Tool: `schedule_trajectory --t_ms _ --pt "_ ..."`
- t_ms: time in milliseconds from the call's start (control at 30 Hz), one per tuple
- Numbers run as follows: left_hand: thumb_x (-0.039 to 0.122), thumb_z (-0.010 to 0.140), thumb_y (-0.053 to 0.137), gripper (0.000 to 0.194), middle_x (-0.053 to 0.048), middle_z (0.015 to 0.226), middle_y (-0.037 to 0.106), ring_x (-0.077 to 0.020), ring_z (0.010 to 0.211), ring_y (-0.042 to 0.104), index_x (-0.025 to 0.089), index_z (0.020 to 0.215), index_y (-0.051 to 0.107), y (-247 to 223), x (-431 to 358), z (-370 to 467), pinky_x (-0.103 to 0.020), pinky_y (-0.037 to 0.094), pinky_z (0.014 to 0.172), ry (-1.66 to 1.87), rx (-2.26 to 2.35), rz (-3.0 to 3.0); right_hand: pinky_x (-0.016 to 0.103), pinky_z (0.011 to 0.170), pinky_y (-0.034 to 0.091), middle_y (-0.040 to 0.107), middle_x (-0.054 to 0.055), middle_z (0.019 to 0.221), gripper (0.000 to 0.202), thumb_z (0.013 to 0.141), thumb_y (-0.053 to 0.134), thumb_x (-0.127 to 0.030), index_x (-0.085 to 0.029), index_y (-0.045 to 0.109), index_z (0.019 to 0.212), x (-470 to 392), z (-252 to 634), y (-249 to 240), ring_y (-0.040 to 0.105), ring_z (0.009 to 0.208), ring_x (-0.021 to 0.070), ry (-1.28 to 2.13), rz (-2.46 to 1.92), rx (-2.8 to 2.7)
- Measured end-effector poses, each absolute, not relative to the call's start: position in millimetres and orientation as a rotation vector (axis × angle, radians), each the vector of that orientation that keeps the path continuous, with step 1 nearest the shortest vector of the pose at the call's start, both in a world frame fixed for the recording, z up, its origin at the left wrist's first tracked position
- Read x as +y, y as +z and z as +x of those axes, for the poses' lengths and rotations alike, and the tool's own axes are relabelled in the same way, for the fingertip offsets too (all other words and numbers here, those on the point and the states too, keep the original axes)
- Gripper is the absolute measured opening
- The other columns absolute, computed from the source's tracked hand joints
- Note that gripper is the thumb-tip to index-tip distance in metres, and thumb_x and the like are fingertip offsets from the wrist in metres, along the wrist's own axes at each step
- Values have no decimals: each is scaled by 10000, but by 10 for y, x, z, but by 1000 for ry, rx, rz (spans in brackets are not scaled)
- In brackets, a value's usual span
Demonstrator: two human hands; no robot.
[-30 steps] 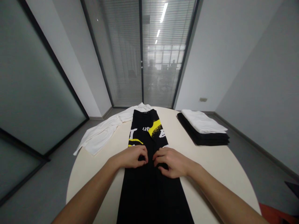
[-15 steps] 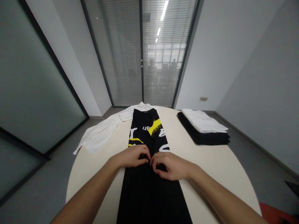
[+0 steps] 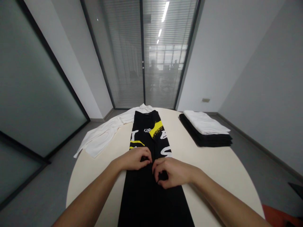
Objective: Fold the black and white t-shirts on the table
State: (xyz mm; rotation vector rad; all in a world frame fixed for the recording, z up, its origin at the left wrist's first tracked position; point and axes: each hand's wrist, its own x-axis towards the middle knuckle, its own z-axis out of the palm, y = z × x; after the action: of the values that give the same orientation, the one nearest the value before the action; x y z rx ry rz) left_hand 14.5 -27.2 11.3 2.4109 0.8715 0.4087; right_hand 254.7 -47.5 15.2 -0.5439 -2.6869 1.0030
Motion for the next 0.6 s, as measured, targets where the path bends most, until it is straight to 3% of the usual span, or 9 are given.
schedule_trajectory --t_ms 167,300,433,600 --pt "306 972 516 363 -58 1248 678 -226 1070 603 253 1315 624 -15 -243 252 -418 454 1004 629 1167 2477 214 753 503 688 19 1058 312 728 730 -193 -219 749 1038 -484 2530 166 635 847 133 1052 -614 -2689" --pt "359 1027 397 489 -58 1389 615 -277 1315 459 264 1505 437 -164 -137 299 -507 349 1127 634 1336 2466 206 775 499 673 17 1085 247 731 736 -191 -218 766 975 -480 2515 164 629 861 124 1060 -590 -2678" --pt "424 1022 390 570 -51 1573 425 -295 1453 306 221 1553 352 -253 -13 317 -492 268 1198 520 1358 2437 204 743 475 679 5 965 133 759 726 -202 -212 778 881 -475 2504 185 618 790 112 1006 -587 -2742" --pt "511 1021 355 547 -19 1567 436 -328 1483 247 293 1520 409 -267 77 382 -569 239 1185 437 1454 2431 202 747 473 696 2 895 118 777 687 -173 -190 756 870 -485 2492 226 626 794 119 1046 -542 -2717"
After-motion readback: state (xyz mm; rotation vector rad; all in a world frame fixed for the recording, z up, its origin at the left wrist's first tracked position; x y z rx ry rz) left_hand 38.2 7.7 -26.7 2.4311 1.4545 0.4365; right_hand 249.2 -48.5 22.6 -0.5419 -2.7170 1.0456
